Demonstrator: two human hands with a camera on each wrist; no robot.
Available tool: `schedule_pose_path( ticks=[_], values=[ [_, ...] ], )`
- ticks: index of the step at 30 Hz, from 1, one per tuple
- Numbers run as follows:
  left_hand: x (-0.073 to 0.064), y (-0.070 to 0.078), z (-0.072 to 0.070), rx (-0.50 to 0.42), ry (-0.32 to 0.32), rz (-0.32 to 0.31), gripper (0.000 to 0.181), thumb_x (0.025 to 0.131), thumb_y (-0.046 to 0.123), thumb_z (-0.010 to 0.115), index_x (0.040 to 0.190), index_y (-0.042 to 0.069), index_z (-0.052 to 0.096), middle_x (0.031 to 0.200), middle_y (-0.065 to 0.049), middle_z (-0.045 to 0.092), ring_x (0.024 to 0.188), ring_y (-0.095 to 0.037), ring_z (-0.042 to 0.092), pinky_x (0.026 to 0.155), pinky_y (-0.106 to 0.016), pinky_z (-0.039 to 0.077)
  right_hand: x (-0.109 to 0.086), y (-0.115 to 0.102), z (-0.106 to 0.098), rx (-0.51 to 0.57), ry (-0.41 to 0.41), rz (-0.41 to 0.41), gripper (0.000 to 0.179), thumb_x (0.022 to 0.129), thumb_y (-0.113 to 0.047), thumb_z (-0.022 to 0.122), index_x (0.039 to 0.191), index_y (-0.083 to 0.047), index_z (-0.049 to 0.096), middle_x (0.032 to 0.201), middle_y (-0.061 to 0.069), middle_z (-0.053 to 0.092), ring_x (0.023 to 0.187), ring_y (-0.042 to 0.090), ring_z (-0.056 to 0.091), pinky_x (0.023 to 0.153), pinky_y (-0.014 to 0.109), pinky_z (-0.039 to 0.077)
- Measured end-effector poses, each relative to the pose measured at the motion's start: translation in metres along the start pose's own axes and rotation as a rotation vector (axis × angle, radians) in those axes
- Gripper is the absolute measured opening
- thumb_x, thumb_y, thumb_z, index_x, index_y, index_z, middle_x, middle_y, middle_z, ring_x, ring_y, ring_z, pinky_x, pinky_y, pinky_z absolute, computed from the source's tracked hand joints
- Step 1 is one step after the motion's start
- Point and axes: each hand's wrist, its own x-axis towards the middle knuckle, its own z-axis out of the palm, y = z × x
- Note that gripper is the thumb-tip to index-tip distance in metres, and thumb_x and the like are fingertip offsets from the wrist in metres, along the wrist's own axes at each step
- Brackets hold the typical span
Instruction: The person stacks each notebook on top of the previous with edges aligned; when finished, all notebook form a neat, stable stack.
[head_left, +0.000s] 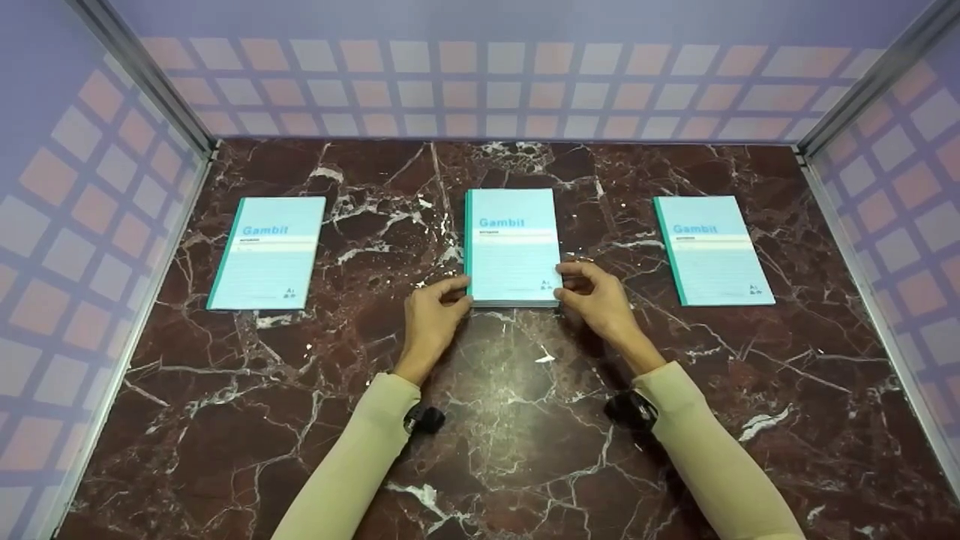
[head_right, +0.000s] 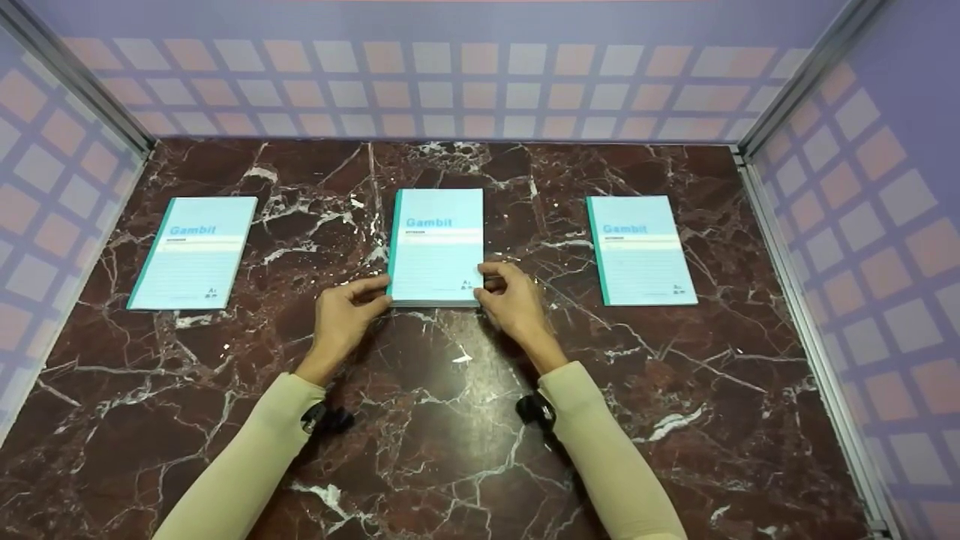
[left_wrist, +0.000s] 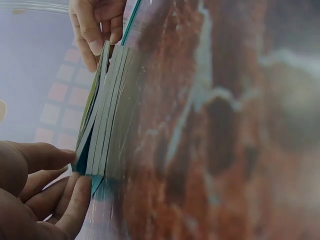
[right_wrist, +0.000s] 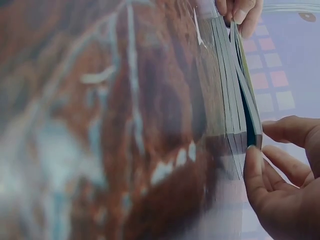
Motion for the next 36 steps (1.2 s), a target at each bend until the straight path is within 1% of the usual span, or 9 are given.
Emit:
schedule_pose_path(
  ticks=[3, 7, 10, 13, 16, 18, 24, 28, 36],
  values=[
    [0.0, -0.001, 0.0, 0.018, 0.012, 0.019, 0.027, 0.091, 0.0, 0.081, 0.117, 0.006, 0.083, 0.109, -0.007, 0.08, 0.091, -0.02, 0.078, 0.078, -0.031, 0.064, 0.0, 0.001, 0.0, -0.032, -0.009, -0.006, 0.04, 0.091, 0.004, 0.08, 0.131, 0.005, 0.07, 0.124, 0.022, 0.072, 0.111, 0.036, 0.07, 0.089, 0.023, 0.057],
    [0.002, -0.004, 0.0, 0.021, 0.012, 0.029, 0.027, 0.089, 0.0, 0.083, 0.116, 0.005, 0.083, 0.119, -0.005, 0.078, 0.098, -0.02, 0.078, 0.084, -0.031, 0.064, -0.002, 0.002, -0.001, -0.078, -0.028, -0.008, 0.044, 0.092, 0.002, 0.081, 0.134, 0.003, 0.069, 0.129, 0.021, 0.071, 0.112, 0.035, 0.071, 0.086, 0.026, 0.059],
    [0.002, -0.004, 0.0, 0.022, -0.003, 0.027, 0.029, 0.088, 0.0, 0.085, 0.116, 0.005, 0.082, 0.124, -0.005, 0.076, 0.101, -0.021, 0.077, 0.086, -0.031, 0.063, -0.003, 0.002, -0.002, -0.12, -0.045, -0.013, 0.046, 0.093, -0.001, 0.081, 0.137, 0.002, 0.069, 0.134, 0.02, 0.069, 0.113, 0.036, 0.071, 0.087, 0.034, 0.061],
    [0.002, -0.004, 0.0, 0.021, -0.013, 0.03, 0.031, 0.087, -0.002, 0.086, 0.117, 0.004, 0.082, 0.125, -0.007, 0.076, 0.103, -0.023, 0.077, 0.086, -0.031, 0.063, -0.003, 0.001, -0.004, -0.168, -0.058, -0.02, 0.048, 0.093, -0.004, 0.082, 0.139, 0.0, 0.069, 0.138, 0.02, 0.068, 0.122, 0.036, 0.067, 0.098, 0.043, 0.058],
    [0.003, -0.005, 0.001, 0.006, -0.018, 0.03, 0.033, 0.085, -0.005, 0.085, 0.117, 0.002, 0.081, 0.127, -0.009, 0.075, 0.102, -0.025, 0.078, 0.086, -0.03, 0.063, -0.004, 0.001, -0.005, -0.198, -0.073, -0.01, 0.051, 0.092, -0.006, 0.083, 0.141, -0.002, 0.068, 0.14, 0.019, 0.067, 0.129, 0.036, 0.063, 0.107, 0.048, 0.052],
    [0.004, -0.006, 0.001, -0.003, -0.016, 0.029, 0.035, 0.084, -0.007, 0.085, 0.117, 0.0, 0.081, 0.126, -0.011, 0.075, 0.101, -0.026, 0.078, 0.086, -0.028, 0.063, -0.004, 0.001, -0.006, -0.202, -0.088, -0.004, 0.053, 0.092, -0.006, 0.083, 0.143, -0.003, 0.067, 0.14, 0.019, 0.067, 0.13, 0.036, 0.062, 0.109, 0.049, 0.05],
    [0.005, -0.008, 0.003, -0.012, -0.015, 0.011, 0.036, 0.084, -0.008, 0.085, 0.118, 0.0, 0.08, 0.124, -0.012, 0.076, 0.102, -0.027, 0.078, 0.085, -0.026, 0.063, -0.004, 0.002, -0.006, -0.212, -0.102, -0.004, 0.056, 0.09, -0.003, 0.083, 0.144, -0.004, 0.066, 0.138, 0.019, 0.068, 0.126, 0.036, 0.065, 0.107, 0.048, 0.053],
    [0.004, -0.009, 0.004, -0.009, -0.019, 0.027, 0.038, 0.083, -0.011, 0.084, 0.119, -0.001, 0.08, 0.124, -0.013, 0.075, 0.103, -0.027, 0.077, 0.086, -0.025, 0.062, -0.004, 0.004, -0.006, -0.225, -0.108, -0.012, 0.056, 0.09, -0.001, 0.083, 0.144, -0.005, 0.067, 0.138, 0.019, 0.068, 0.124, 0.036, 0.066, 0.107, 0.048, 0.053],
    [0.003, -0.011, 0.003, 0.01, -0.011, 0.047, 0.041, 0.082, -0.014, 0.082, 0.12, -0.001, 0.079, 0.124, -0.012, 0.075, 0.103, -0.027, 0.077, 0.085, -0.027, 0.063, -0.003, 0.002, -0.006, -0.264, -0.116, -0.021, 0.056, 0.089, -0.002, 0.083, 0.143, -0.007, 0.067, 0.143, 0.017, 0.064, 0.133, 0.037, 0.06, 0.113, 0.049, 0.049]
  ],
)
